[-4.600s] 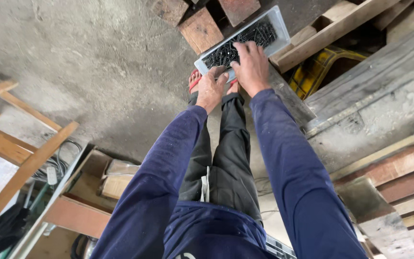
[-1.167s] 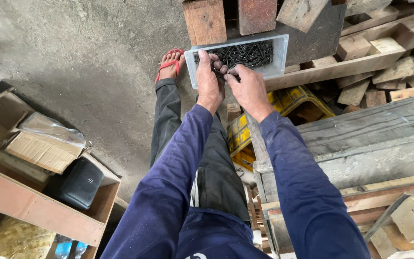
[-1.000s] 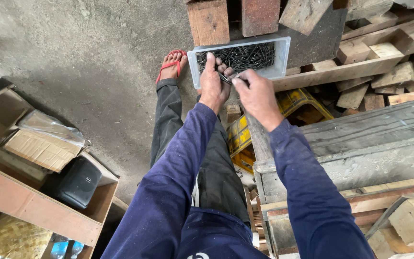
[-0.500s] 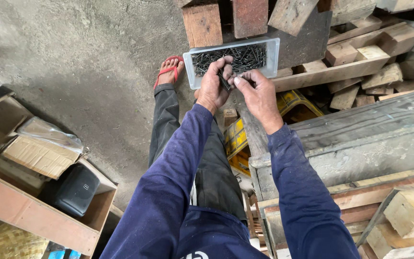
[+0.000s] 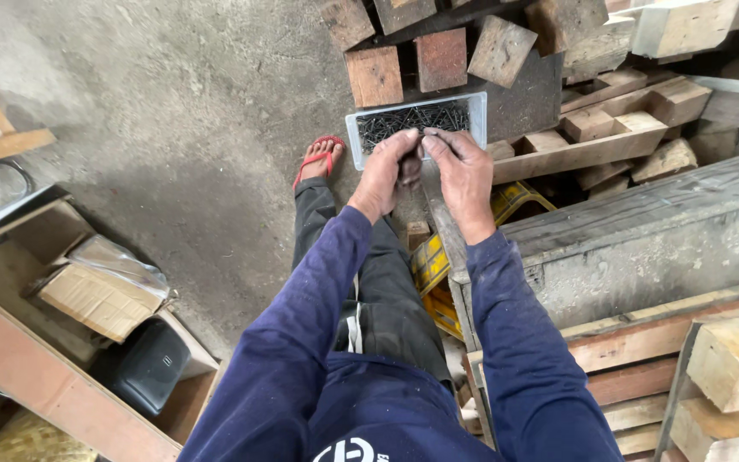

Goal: The person uses a hammer to drive nails into a wooden pallet, securing the slats together. They also pick up and arrange several pieces of wood on the pallet structure.

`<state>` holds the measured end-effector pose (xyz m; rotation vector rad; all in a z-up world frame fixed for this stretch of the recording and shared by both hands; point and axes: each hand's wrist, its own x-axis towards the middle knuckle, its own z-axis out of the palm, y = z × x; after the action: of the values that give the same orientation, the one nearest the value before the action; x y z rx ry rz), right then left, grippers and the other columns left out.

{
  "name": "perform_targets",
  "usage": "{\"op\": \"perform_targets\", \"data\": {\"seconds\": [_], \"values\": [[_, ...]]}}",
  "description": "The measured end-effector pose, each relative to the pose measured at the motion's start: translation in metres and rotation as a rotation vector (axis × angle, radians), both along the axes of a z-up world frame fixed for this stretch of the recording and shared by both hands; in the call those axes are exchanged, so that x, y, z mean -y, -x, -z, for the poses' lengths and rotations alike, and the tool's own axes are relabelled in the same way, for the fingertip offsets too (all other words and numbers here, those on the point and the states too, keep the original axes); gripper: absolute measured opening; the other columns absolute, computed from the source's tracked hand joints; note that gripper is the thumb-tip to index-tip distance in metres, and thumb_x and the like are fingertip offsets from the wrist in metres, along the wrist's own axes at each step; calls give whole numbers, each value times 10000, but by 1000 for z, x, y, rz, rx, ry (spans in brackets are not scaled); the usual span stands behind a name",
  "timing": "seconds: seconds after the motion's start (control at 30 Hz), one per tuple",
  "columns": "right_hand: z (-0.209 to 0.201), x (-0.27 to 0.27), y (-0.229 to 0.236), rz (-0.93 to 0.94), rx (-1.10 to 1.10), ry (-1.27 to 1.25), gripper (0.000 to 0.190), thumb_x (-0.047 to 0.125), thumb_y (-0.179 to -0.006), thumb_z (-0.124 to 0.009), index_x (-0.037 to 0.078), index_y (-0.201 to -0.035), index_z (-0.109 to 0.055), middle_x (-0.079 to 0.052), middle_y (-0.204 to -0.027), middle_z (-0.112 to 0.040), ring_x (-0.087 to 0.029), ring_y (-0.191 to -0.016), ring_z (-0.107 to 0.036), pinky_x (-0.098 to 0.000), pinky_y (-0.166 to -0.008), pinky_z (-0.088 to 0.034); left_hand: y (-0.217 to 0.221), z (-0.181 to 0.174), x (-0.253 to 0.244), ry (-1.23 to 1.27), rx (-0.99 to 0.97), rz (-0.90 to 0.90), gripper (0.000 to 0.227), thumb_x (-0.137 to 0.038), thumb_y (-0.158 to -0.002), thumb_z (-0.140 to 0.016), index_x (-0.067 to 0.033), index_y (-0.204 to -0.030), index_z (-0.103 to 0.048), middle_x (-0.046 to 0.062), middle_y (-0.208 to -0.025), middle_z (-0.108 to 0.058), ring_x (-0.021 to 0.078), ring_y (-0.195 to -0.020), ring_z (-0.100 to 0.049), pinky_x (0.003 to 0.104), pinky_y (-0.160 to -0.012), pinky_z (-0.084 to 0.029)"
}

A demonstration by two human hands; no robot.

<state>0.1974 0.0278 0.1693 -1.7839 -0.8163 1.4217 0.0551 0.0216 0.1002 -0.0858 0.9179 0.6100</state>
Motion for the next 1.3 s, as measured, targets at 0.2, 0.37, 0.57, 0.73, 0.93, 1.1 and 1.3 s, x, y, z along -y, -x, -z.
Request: {"op": "perform_targets", "data": {"seconds": [0.2, 0.37, 0.57, 0.73, 0.93, 1.1, 1.3], "values": [[-48, -5, 18, -85, -77, 133, 220, 185, -975, -713, -13, -1064, -745, -46, -936, -744, -75, -859, -661, -233, -782, -538, 42, -71, -7, -288, -203, 293, 388, -380, -1055, -530, -76, -845, -649, -51, -679, -546, 66, -557, -426, 259, -485, -323], [-86, 5, 41, -196, 49, 80, 216, 202, -1008, -666, -5, -1040, -717, -44, -801, -711, -93, -740, -641, -258, -692, -518, 62, -116, 1, -189, -94, 270, 448, -446, -1074, -503, -72, -875, -649, -59, -609, -452, 80, -518, -389, 271, -476, -330], [-109, 25, 70, -160, 344, -90, 244, 207, -1028, -678, -32, -1079, -686, -56, -854, -693, -108, -759, -639, -265, -710, -511, 94, -159, 8, 65, 67, 305, 522, -553, -1069, -448, -104, -905, -659, -94, -545, -313, 74, -463, -278, 264, -449, -247], [-132, 39, 120, 267, 124, -163, 179, 165, -1096, -681, -10, -1074, -649, -14, -890, -662, -68, -804, -591, -222, -762, -488, 138, -166, 13, 138, 332, -5, 518, -583, -1067, -474, -116, -900, -625, -87, -578, -353, 75, -495, -313, 259, -481, -281], [-176, 61, 220, 430, 138, -329, 107, 105, -1090, -676, 6, -1095, -634, -20, -958, -660, -72, -851, -589, -214, -808, -488, 181, -174, -4, 277, 482, -361, 446, -492, -1134, -476, -126, -895, -562, 2, -738, -517, 195, -710, -524, 391, -779, -533], [-214, 81, 271, 207, 669, -460, 96, 32, -975, -763, 2, -1049, -710, -123, -1067, -650, -244, -1002, -636, -340, -879, -527, 188, -183, 10, 156, 406, -266, 525, -510, -1138, -451, -89, -846, -569, 109, -815, -634, 319, -922, -656, 479, -949, -513], [-246, 150, 270, 460, 496, -396, 111, 55, -1007, -739, 12, -1108, -721, -78, -1095, -663, -182, -1015, -637, -304, -902, -521, 179, -205, 65, 34, 652, -118, 499, -464, -1194, -446, -84, -907, -593, 90, -938, -700, 310, -1047, -634, 525, -1128, -473]]}}
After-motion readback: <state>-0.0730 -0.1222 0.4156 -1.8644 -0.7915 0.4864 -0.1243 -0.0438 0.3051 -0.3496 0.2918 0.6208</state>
